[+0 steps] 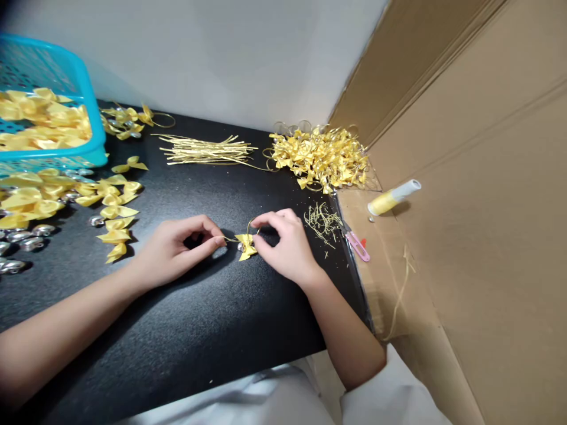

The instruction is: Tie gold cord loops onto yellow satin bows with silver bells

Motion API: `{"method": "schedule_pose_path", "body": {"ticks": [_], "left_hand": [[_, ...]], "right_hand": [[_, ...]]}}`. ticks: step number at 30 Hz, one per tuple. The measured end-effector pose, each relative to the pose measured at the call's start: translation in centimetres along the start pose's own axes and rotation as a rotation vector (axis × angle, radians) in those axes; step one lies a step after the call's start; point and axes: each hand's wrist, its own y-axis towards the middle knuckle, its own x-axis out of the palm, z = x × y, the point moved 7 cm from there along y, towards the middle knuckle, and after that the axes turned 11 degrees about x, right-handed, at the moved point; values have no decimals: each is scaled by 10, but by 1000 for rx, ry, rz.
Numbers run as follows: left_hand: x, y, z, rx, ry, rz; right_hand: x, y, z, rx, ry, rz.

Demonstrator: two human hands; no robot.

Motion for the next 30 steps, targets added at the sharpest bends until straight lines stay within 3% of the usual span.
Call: {"method": "schedule_pose_path", "body": {"ticks": [2, 5, 8, 10, 23, 27, 30], "left_hand": [[1, 0, 1, 8, -9, -6], [1, 0, 0, -3, -30, 0], [2, -1, -2, -29, -60, 2], [3, -1, -3, -50, -71, 8], [2, -3, -7, -115, -97, 33], [3, -3, -9, -132, -98, 29], [2, -3, -9, -137, -92, 37]], "right_hand": [[-30, -5, 15, 54, -96, 146], [-77, -23, 50, 195, -466, 300], [-112, -44, 85, 367, -873, 358], [-124, -53, 99, 401, -955, 371], [-118, -62, 116, 348, -856, 314], [-120, -55, 100, 317, -617, 364], [-96, -41, 72, 280, -343, 177]]}}
